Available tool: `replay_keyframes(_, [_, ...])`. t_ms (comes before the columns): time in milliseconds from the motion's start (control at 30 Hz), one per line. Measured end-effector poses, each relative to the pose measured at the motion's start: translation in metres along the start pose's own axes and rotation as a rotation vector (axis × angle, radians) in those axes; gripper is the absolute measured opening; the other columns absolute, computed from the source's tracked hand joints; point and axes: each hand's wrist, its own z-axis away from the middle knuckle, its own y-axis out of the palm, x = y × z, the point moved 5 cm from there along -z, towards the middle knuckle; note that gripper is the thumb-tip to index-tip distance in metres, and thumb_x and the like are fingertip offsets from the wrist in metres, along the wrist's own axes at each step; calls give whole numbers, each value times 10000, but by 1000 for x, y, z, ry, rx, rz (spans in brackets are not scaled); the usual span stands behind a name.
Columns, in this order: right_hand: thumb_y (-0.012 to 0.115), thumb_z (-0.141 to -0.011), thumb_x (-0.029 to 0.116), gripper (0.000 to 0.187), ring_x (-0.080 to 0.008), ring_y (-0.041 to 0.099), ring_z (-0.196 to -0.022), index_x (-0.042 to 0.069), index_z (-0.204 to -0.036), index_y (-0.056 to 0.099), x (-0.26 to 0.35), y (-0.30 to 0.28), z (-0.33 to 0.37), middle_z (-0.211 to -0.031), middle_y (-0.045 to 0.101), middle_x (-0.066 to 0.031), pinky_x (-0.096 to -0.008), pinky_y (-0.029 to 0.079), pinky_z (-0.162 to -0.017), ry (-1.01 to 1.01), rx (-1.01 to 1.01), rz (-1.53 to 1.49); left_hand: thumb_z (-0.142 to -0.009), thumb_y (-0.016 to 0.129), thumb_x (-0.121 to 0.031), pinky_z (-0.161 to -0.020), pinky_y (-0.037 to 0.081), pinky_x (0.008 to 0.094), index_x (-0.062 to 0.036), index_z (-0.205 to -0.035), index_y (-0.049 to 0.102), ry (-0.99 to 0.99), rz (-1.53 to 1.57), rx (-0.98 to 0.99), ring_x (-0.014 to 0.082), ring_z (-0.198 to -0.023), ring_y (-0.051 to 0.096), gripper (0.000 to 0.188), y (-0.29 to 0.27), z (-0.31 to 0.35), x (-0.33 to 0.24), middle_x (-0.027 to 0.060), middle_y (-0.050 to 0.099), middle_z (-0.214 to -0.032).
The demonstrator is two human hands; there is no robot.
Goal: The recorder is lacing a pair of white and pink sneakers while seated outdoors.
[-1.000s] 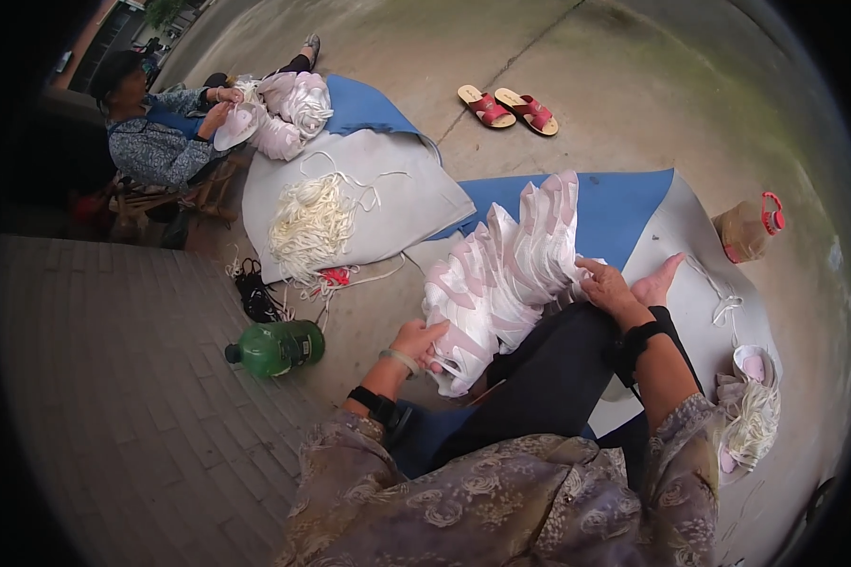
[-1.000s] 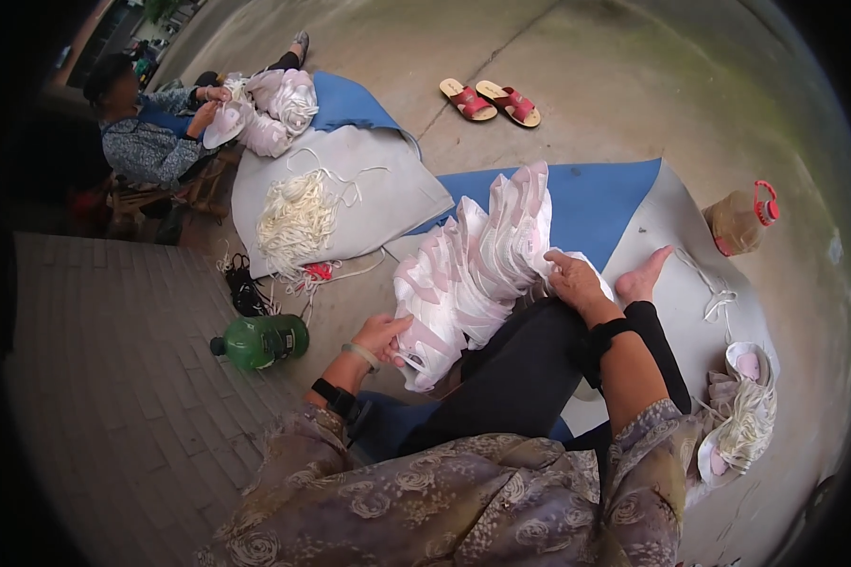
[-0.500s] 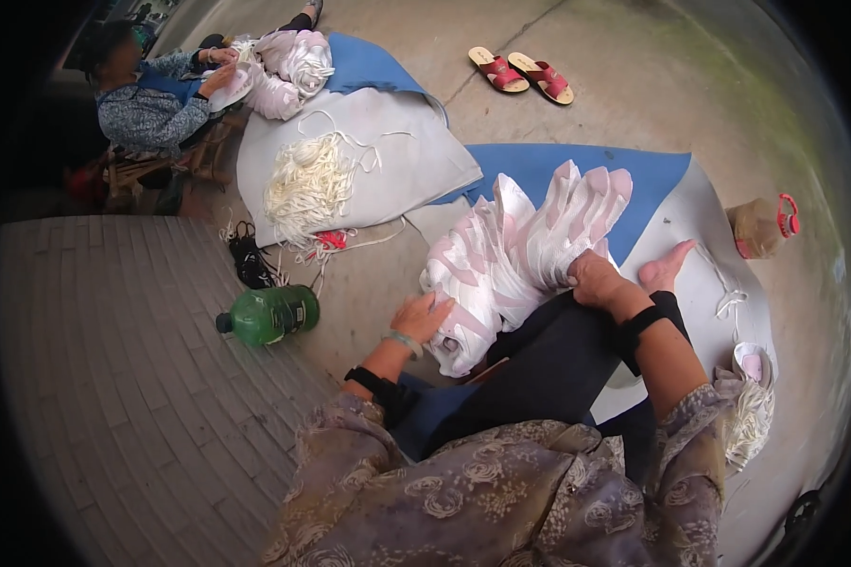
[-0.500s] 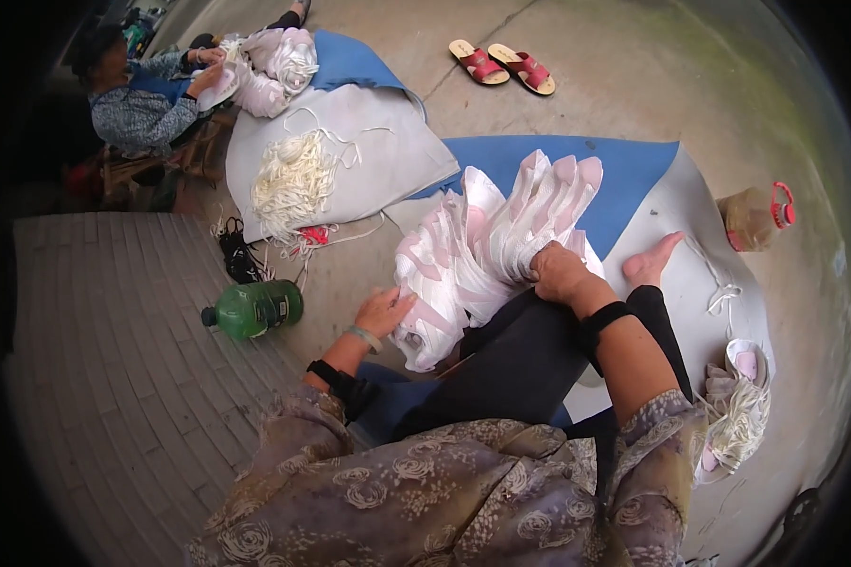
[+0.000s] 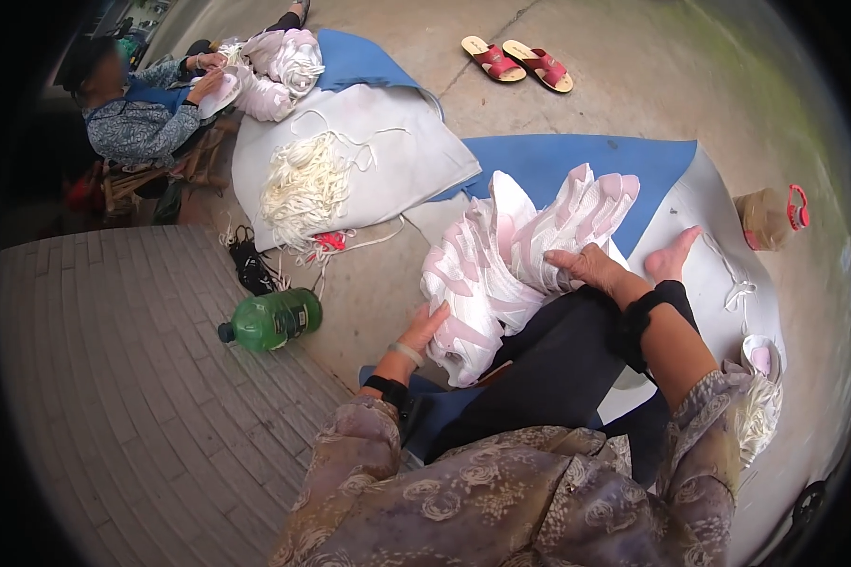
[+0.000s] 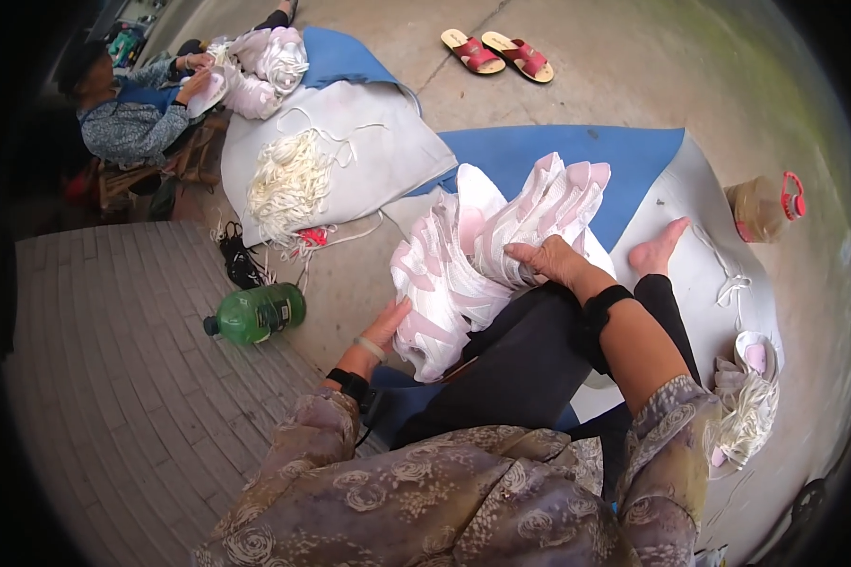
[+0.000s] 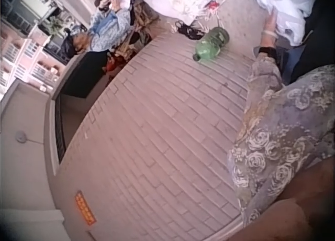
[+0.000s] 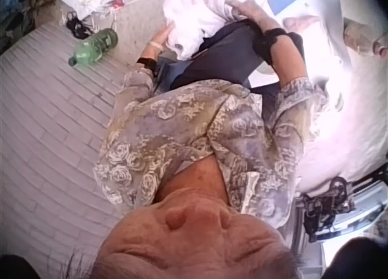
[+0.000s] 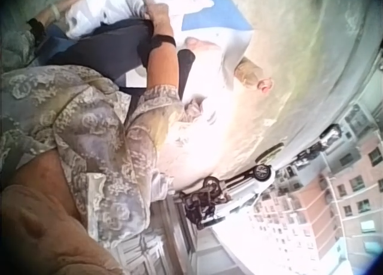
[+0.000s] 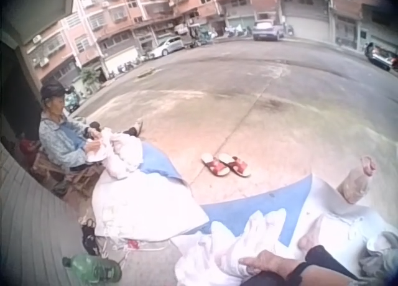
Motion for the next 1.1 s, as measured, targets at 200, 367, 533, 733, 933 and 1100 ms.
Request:
replay_keyframes(200, [730,-663,312,623,-191,546,-741,-181,-956,488,31,11,23,-880,572,-183,-297,459,-652,140,-9,-164,-687,727,-117,-866,426,330,-12,-1279,315,82,-169,0,195,-1014,512,729,8,3,-16,100,508,-1134])
replay_keyframes(367, [649,-694,73,533,-224,575,-896,39,-1195,471,41,2,43,-1015,590,-115,-331,473,-748,-127,161,-515,-637,737,-38,-873,422,321,-14,-1284,308,179,-269,85,184,-1020,505,776,36,26,-54,93,509,-1133])
replay_keyframes(533, [630,-723,49,237,-193,598,-815,-36,-943,598,80,-45,107,-860,630,-103,-298,465,-772,-271,180,-688,-593,741,-23,-891,409,313,-9,-1299,289,327,-280,188,184,-1042,495,839,77,61,-101,94,495,-1156])
replay_keyframes(733, [576,-749,52,169,-202,596,-816,-62,-862,628,56,-69,155,-855,631,-126,-299,453,-791,-370,29,-896,-539,766,-75,-917,386,317,-11,-1313,274,663,-485,302,196,-1073,481,919,122,104,-174,104,474,-1186])
replay_keyframes(933, [601,-718,53,178,-199,590,-789,-45,-863,633,50,-58,181,-843,630,-110,-295,445,-763,-414,-85,-736,-529,776,-75,-931,373,309,-10,-1348,225,770,-651,373,189,-1092,467,989,144,122,-176,103,461,-1208])
replay_keyframes(1100, [660,-628,15,357,-180,588,-787,-12,-975,583,41,-35,184,-857,624,-85,-302,461,-705,-368,-148,-815,-534,752,-29,-917,387,310,-9,-1341,246,644,-593,398,186,-1085,472,952,122,105,-143,90,464,-1209])
